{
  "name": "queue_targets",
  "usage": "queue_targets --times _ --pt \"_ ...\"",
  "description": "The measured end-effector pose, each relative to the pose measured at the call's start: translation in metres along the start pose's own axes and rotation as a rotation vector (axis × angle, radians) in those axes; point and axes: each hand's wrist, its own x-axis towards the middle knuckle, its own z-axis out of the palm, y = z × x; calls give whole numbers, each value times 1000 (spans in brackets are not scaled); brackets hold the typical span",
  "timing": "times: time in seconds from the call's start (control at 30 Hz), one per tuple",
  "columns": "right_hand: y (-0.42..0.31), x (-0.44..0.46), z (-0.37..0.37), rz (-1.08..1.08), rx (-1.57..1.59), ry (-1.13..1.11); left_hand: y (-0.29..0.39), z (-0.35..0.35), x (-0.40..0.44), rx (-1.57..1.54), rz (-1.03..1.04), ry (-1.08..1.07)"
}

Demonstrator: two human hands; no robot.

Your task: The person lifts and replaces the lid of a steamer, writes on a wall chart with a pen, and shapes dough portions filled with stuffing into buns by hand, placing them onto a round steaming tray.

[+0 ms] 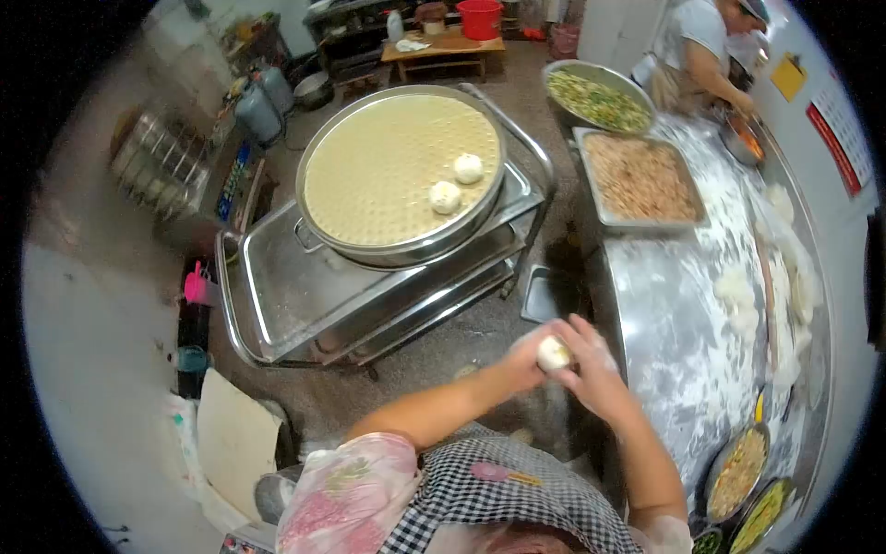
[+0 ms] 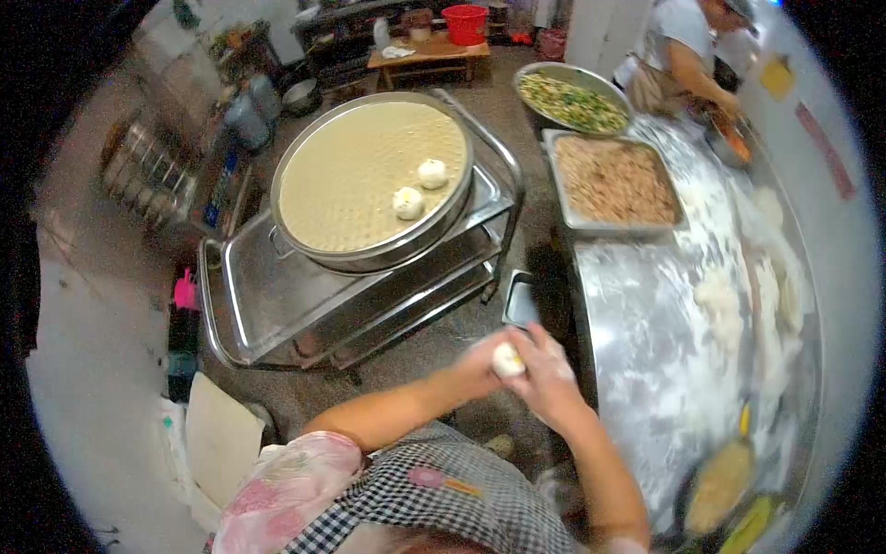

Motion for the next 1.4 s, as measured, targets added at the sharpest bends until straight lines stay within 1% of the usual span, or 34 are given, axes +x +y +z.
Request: queue_targets --times 0.03,0.07,0.1,0.17,0.2,0.23,0.3,0.37,0.4,0.5,0.53,0.57,0.63,0.7,0.77,0.83,0.87,0.97,1.03,1.07,1.1,1.17,1.23,1.3,1.33,1.37,1.4 --pt "-8 29 9 -78 91 -77 17 -16 12 -578 -288 109" --pt "-14 59 20 -150 186 -157 33 -36 11 -589 -289 92" --pt "-20 88 31 -218 285 -233 76 -48 0 -595 -292 74" --pt "-42 143 48 -108 394 -292 120 -83 -17 -624 -159 28" --pt "-52 169 57 -202 352 -259 141 -98 -26 -651 -111 24" --pt "-67 192 64 -254 292 -229 153 -112 -36 -613 -123 128" --pt "-91 231 85 -292 271 -215 148 -142 -52 -619 -194 315" --pt "-104 263 118 -258 231 -260 132 -163 -70 -592 -249 372" --pt "-105 274 137 -274 188 -246 124 -169 -76 -579 -281 400" --pt "-96 292 178 -214 18 -307 109 -172 -83 -586 -343 403" --pt "-92 294 183 -221 -25 -288 107 -171 -82 -587 -367 401" --pt "-85 292 185 -212 15 -260 104 -170 -80 -575 -388 387" --pt "-85 276 162 -191 94 -202 94 -168 -75 -554 -429 358" --pt "-76 251 125 -172 106 -126 90 -163 -66 -459 -470 344" --pt "-54 222 95 -47 137 -88 94 -156 -54 -318 -486 331" --pt "-20 191 75 6 216 -100 103 -145 -43 -135 -478 322" --pt "-1 173 71 40 220 -95 108 -140 -40 -64 -396 362" --pt "39 131 65 132 241 -80 133 -141 -34 333 -231 372" --pt "46 120 60 181 262 -66 148 -151 -31 531 27 437" --pt "46 121 60 173 283 -56 158 -155 -33 444 3 485" --pt "44 124 60 166 301 -48 169 -158 -31 497 42 512" --pt "34 134 60 142 287 -62 178 -162 -31 442 7 583" --pt "14 145 56 125 232 -84 182 -156 -33 476 -8 596" --pt "13 142 65 117 197 -103 173 -146 -30 559 -32 536" --pt "9 136 68 50 113 -93 165 -143 -28 543 -53 518" --pt "14 128 73 31 77 -128 153 -141 -25 525 -79 478" --pt "6 120 72 45 99 -96 141 -142 -21 514 -130 445"
